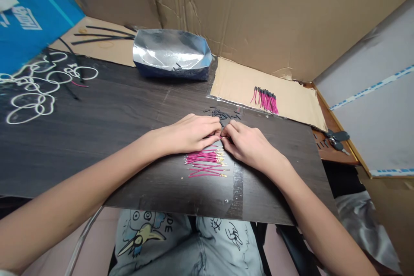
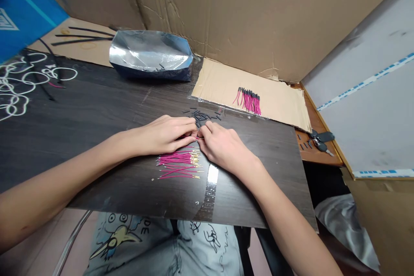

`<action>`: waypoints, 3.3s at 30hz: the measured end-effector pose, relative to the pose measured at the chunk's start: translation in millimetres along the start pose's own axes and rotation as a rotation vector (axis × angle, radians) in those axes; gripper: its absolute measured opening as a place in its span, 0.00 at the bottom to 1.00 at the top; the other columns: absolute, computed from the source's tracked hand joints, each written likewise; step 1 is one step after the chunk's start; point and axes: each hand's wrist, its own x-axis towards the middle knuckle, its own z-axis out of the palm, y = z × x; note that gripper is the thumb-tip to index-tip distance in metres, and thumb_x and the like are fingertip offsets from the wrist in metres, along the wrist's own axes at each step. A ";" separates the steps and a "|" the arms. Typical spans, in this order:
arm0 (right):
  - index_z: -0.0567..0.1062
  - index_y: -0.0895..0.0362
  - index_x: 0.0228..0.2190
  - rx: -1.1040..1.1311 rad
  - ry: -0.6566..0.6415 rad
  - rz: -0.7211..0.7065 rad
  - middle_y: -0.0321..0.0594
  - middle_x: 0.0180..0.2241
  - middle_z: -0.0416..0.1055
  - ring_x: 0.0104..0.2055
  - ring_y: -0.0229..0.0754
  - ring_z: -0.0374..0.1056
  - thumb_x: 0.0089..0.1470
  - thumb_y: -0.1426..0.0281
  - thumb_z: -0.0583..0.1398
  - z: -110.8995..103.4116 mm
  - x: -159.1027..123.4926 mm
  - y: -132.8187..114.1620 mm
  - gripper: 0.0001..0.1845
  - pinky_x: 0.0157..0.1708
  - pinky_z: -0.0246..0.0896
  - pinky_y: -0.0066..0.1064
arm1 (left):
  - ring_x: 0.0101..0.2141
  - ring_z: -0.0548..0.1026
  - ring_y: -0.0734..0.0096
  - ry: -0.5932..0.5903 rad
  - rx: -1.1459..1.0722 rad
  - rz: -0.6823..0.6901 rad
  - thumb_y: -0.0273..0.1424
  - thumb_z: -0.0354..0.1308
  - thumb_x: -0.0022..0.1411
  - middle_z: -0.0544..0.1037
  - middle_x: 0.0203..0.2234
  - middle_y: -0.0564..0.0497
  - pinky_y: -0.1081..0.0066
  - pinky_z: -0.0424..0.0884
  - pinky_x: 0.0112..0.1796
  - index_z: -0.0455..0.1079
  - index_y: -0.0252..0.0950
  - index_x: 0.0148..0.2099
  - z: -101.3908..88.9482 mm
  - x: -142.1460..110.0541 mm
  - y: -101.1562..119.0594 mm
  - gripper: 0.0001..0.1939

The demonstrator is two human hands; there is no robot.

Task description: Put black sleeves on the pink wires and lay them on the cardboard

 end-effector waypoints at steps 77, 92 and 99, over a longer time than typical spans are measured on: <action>0.77 0.53 0.33 0.441 0.321 0.470 0.38 0.32 0.76 0.32 0.42 0.68 0.61 0.58 0.66 18.8 17.6 0.5 0.12 0.33 0.57 0.35 | 0.18 0.54 0.82 0.505 -1.121 -0.408 0.31 0.61 0.63 0.59 0.18 0.60 0.75 0.47 0.19 0.66 0.35 0.31 -14.6 11.9 -2.5 0.09; 0.69 0.56 0.40 0.056 0.172 0.305 0.55 0.43 0.71 0.47 0.57 0.65 0.66 0.76 0.49 26.8 23.1 -10.1 0.10 0.30 0.59 0.39 | 0.25 0.62 0.76 0.419 -0.691 -0.361 0.36 0.59 0.65 0.68 0.21 0.56 0.73 0.57 0.28 0.71 0.34 0.31 -5.9 10.0 -9.2 0.12; 0.66 0.52 0.40 0.748 0.347 0.286 0.40 0.37 0.73 0.39 0.43 0.70 0.69 0.68 0.53 20.8 16.3 6.6 0.03 0.41 0.65 0.38 | 0.25 0.62 0.76 0.351 -0.645 -0.339 0.36 0.59 0.65 0.68 0.21 0.57 0.73 0.56 0.28 0.72 0.34 0.31 -5.8 9.4 -11.7 0.13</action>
